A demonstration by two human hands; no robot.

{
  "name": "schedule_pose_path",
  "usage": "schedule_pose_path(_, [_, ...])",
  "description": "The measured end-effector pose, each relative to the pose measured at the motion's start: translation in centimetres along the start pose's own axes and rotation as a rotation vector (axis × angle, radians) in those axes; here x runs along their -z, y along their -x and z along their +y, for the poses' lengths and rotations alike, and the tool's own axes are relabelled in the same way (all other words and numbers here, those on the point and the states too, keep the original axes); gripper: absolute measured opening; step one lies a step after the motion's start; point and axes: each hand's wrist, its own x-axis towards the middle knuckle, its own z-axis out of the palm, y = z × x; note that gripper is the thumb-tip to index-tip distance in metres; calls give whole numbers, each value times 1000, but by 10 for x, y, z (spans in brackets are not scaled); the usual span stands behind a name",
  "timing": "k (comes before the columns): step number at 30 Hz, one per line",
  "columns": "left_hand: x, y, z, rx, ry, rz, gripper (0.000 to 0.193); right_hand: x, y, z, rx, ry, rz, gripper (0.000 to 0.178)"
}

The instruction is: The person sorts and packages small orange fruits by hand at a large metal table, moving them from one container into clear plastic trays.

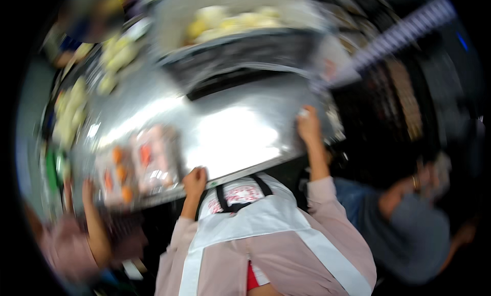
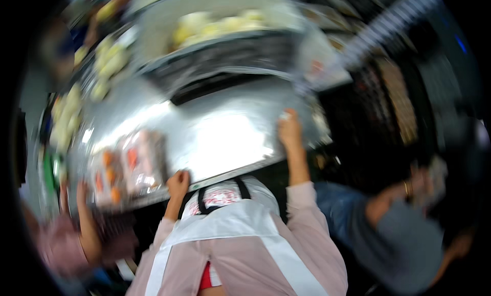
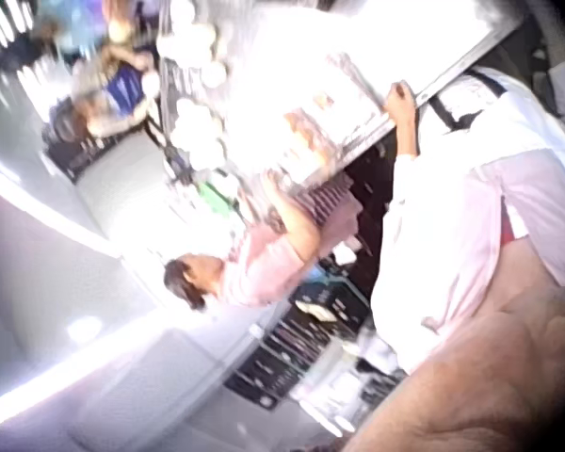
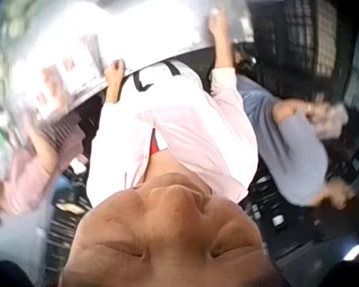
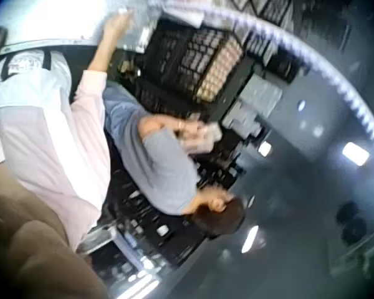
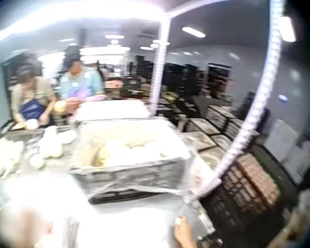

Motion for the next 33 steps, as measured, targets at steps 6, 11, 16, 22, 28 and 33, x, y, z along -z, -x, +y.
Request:
schedule_pose_path(6, [18,0,-3,-102,243,230,15,-38,-22,25,244,252,-61,39])
schedule_pose_path(11, [45,52,-9,48,287,620,19,-46,5,-48,379,367,74,44])
schedule_pose_path(16, [84,69,-47,282,445,1068,42,-91,52,-119,139,-595,-610,40])
schedule_pose_path(22, [143,42,-123,491,1170,1043,77,-153,117,-209,-370,-895,-1226,67])
schedule_pose_path(28, [187,26,-162,623,1364,710,87,-187,147,-274,-457,-947,-1125,85])
schedule_pose_path(33, [207,15,-170,702,1390,465,101,-202,171,-289,-288,-1005,-922,78])
